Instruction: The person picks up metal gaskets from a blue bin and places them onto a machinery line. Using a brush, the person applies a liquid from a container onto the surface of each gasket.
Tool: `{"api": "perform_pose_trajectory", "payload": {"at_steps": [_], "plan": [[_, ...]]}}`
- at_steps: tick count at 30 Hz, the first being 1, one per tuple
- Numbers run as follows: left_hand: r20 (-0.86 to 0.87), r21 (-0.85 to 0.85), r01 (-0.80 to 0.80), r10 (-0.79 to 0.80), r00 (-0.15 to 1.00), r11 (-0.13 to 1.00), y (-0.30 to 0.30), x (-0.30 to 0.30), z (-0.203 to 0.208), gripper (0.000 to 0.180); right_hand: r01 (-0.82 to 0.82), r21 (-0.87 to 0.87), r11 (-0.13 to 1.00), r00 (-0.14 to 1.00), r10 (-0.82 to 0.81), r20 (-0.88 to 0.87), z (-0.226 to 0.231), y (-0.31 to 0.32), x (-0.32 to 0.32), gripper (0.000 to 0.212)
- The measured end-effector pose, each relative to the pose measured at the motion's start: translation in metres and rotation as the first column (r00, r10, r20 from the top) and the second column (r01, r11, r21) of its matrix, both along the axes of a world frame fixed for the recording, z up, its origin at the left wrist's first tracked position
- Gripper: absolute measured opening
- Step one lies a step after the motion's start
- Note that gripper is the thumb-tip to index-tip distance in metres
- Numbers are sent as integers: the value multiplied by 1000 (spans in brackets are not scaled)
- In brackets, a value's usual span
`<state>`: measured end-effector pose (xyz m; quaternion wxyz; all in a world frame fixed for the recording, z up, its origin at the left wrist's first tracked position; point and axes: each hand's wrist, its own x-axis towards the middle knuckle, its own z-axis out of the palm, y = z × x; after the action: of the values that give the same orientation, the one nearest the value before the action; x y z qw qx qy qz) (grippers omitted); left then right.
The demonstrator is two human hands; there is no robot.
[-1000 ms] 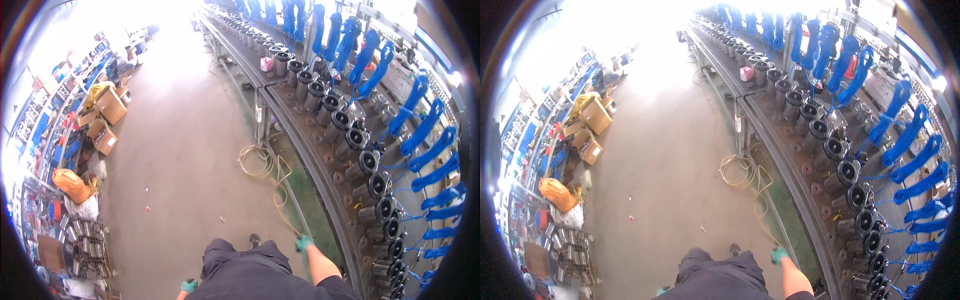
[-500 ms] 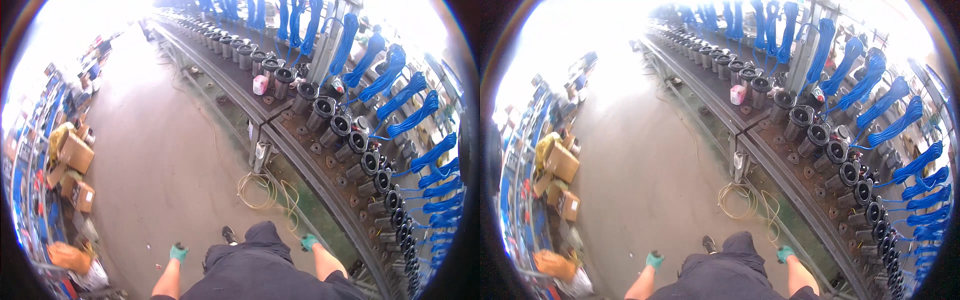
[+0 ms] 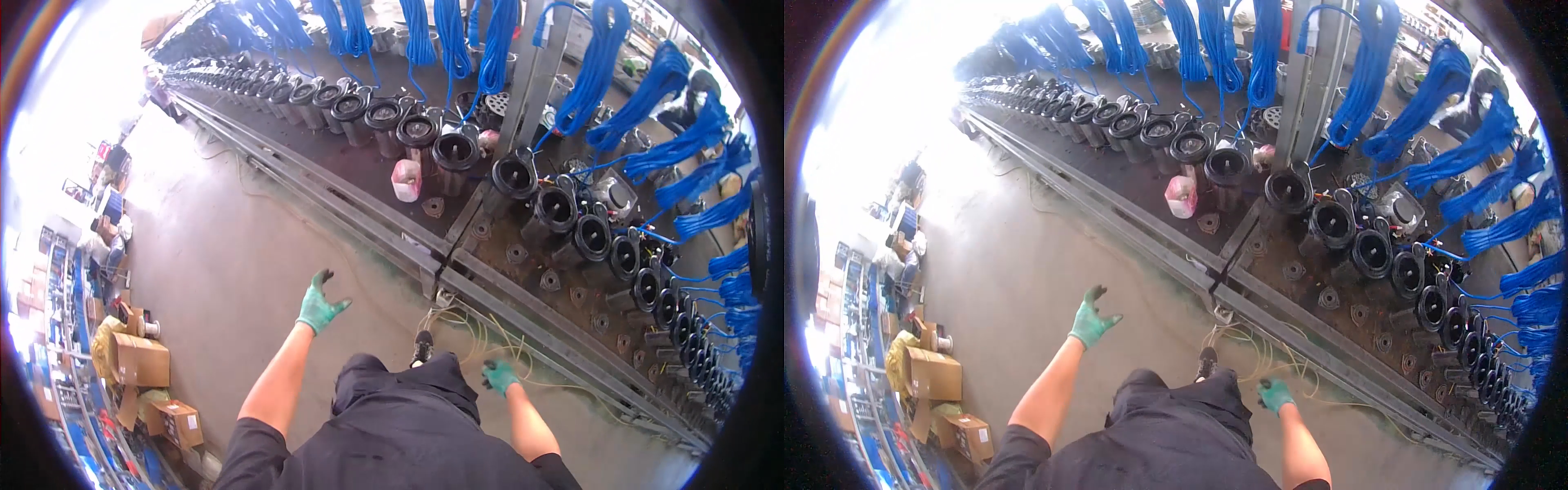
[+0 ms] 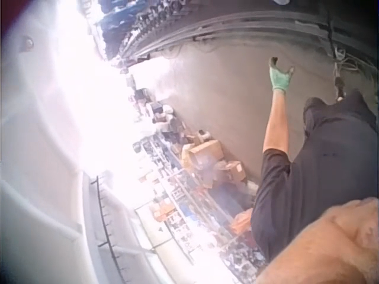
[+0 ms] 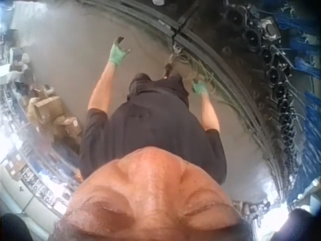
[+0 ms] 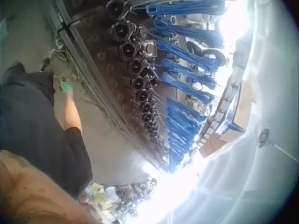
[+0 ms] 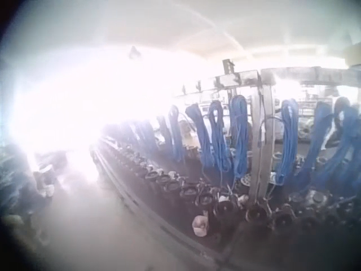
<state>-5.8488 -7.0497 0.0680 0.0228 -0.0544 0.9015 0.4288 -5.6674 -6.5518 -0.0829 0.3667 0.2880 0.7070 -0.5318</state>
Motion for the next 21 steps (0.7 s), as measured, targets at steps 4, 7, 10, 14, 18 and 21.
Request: {"api": "perform_pose_trajectory", "payload": {"at_steps": [4, 7, 10, 14, 18, 21], "plan": [[-80, -120, 198, -208, 975, 973, 17, -127, 16, 109, -80, 49, 996, 955, 91, -283, 86, -67, -101, 32], [-143, -141, 330, -349, 926, 933, 35, -222, 2, 112, 0, 111, 994, 888, 51, -457, 127, -104, -154, 25], [-205, -45, 412, -412, 888, 910, 51, -307, -29, 112, 169, 192, 967, 898, -71, -434, 150, -133, -182, 24], [-197, 111, 594, -568, 799, 797, 91, -367, -38, 101, 468, 90, 879, 838, -410, -361, 178, -179, -193, 27], [-152, 183, 676, -659, 737, 714, 103, -380, -43, 97, 515, 137, 846, 791, -408, -455, 173, -218, -225, 41], [-184, 137, 662, -637, 748, 737, 100, -382, -63, 104, 504, 170, 847, 775, -356, -523, 187, -254, -293, 55]]}}
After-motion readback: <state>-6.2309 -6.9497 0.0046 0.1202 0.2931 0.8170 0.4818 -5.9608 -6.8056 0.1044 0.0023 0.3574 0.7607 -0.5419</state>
